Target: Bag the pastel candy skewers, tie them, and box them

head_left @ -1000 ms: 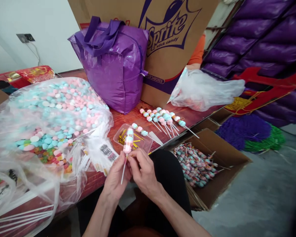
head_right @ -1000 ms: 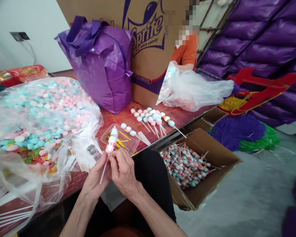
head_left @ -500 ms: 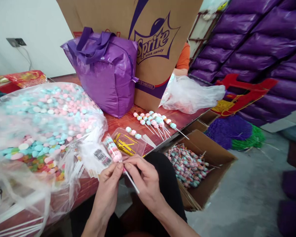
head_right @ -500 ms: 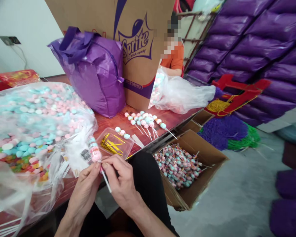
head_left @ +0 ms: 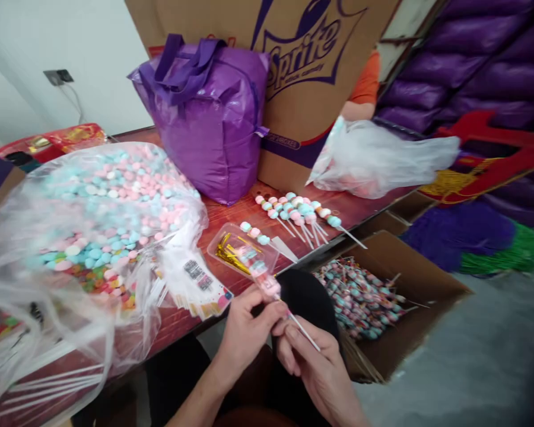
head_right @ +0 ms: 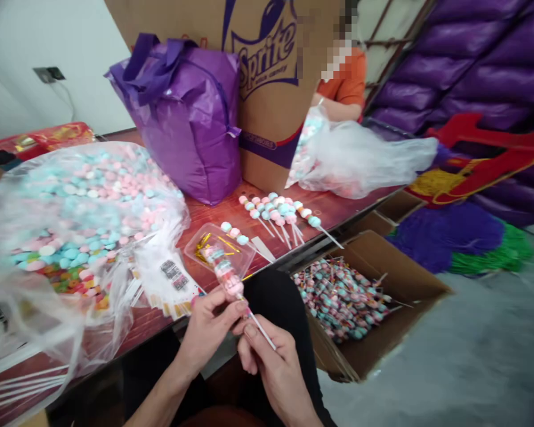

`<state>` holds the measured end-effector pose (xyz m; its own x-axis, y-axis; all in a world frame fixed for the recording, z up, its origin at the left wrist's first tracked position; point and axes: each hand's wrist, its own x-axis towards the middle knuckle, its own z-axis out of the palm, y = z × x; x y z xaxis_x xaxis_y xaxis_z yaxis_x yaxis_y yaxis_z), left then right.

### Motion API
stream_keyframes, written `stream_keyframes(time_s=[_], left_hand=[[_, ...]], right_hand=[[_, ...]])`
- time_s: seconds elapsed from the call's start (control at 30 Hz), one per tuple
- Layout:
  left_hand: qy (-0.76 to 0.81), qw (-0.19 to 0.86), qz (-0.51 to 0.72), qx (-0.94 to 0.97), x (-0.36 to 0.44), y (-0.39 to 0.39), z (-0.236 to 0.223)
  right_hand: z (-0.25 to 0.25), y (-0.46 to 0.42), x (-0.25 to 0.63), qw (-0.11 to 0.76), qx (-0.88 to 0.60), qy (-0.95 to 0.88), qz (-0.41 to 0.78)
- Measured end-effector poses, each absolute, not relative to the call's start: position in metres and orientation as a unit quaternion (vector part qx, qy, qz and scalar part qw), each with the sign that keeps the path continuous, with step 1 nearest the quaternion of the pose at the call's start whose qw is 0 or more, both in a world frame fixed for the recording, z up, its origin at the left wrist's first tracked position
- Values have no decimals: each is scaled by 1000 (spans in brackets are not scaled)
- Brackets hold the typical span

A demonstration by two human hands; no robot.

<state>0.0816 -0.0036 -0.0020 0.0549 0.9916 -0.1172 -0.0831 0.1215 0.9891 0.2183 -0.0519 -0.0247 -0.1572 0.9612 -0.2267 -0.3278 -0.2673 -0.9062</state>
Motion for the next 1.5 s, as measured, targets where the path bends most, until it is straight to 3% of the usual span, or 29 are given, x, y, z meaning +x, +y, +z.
stream_keyframes(time_s=[0.37,0.53,0.7,0.8,0.87,1.0,1.07,1.1,1.23,1.5], left_hand=[[464,491,443,589,110,-4,-9],[373,468,436,672,114,4,-2],[524,298,492,628,46,8,-15],[647,186,454,584,-9,4,-35],[706,129,396,573,-38,1,-49],[745,77,329,575,-59,-1,-68],[748,79,324,574,-58,0,-71],[747,83,325,574,-57,1,-72],[732,94,339,583,-55,4,-73],[776,95,340,522,-43,9,-62]], right_hand=[[-27,-65,251,474,-457,-360,661],[-37,-63,267,600,-421,-218,644],[-56,-51,311,694,-428,-124,566],[-51,-20,335,650,-524,-236,498],[-40,16,347,605,-600,-368,373],[-17,116,359,400,-699,-583,107],[-16,162,358,239,-758,-603,58],[-19,180,355,215,-764,-605,63],[-41,212,340,184,-762,-617,71],[-68,178,311,217,-704,-674,58]])
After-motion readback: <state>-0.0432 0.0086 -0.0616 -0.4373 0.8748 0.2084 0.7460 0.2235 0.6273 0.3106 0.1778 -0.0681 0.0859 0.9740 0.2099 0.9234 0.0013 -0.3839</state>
